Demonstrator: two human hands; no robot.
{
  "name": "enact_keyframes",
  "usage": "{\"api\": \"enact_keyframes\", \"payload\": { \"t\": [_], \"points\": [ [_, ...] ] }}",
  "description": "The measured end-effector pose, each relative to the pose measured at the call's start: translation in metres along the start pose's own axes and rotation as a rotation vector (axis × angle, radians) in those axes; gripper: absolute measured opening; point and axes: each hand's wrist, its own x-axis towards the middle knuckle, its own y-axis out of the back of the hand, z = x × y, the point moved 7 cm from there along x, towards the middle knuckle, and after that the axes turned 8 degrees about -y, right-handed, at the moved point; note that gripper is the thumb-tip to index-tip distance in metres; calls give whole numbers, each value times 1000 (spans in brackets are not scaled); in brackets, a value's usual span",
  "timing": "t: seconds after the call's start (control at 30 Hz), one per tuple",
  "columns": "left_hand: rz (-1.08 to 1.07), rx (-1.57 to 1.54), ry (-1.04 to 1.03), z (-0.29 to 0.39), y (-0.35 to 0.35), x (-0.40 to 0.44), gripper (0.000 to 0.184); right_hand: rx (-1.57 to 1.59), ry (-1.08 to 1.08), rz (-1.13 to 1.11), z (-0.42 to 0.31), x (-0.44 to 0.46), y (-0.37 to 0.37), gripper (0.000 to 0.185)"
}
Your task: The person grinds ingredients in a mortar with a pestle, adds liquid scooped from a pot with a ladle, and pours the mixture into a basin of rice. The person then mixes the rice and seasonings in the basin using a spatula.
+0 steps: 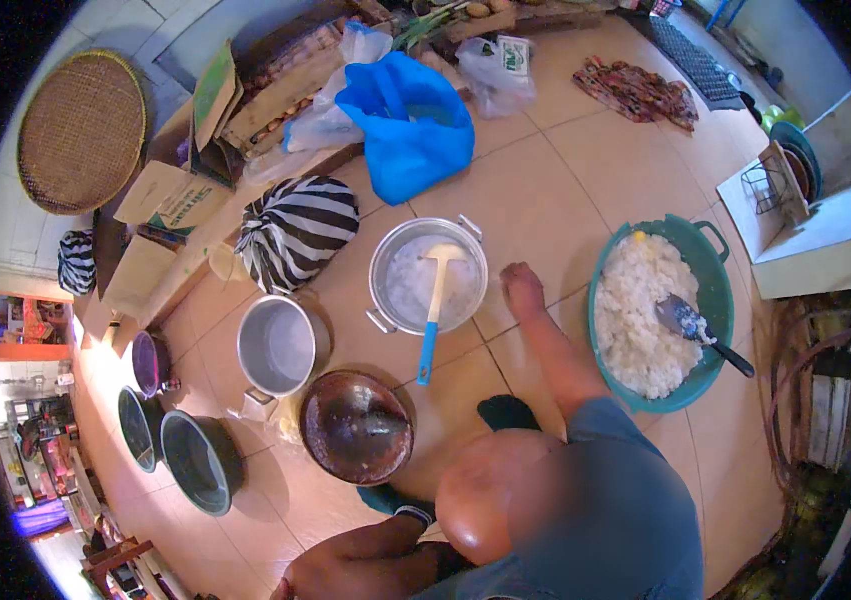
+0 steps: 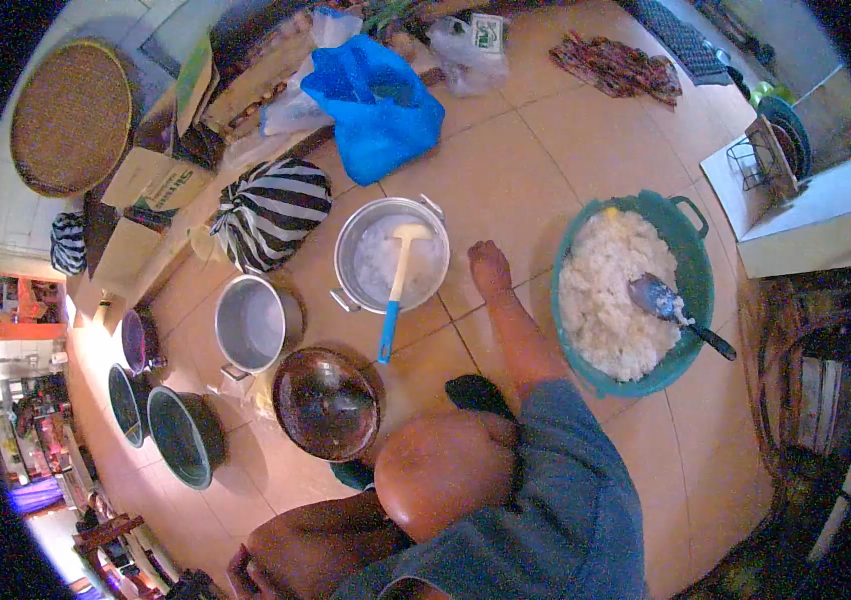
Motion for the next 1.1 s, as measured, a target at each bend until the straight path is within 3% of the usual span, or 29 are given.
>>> {"api": "enact_keyframes", "payload": {
  "t": [0.1, 0.3, 0.4, 0.5, 0.6, 0.7, 0.8, 0.9, 1.0, 1.07, 1.1],
  "points": [
    [-15, -2, 6, 1, 0, 0, 44, 97, -119, -27, 16, -15, -3, 22],
    [2, 38, -9, -1, 3, 1, 49, 29, -19, -36, -2, -41, 13, 33],
    [13, 29, 7, -4, 4, -1, 50, 49, -168, -197, 21, -36, -16, 33],
    [19, 16, -3, -8, 5, -1, 50, 178, -286, -250, 11, -35, 17, 26],
    [28, 3, -8, -7, 5, -2, 49, 23, 39, -153, 12, -35, -1, 22],
    [36, -15, -25, -4, 5, -1, 49, 77, -68, -129, 25, -32, -8, 18],
    [51, -50, -51, -4, 4, -1, 50, 293, -205, 267, 38, -13, 7, 17],
    [45, -68, -67, -8, 5, -3, 51, 1734, -834, 55, 33, 7, 3, 23],
    [39, -29, -41, -2, 4, -1, 52, 2158, -579, -42, 15, 28, 77, 19],
    [40, -35, -9, 0, 3, -2, 51, 1991, -329, 12, 4, 19, 184, 19],
    [34, -14, -2, -4, 4, -3, 51, 1967, -339, 67, 16, 6, 220, 22]
  ]
}}
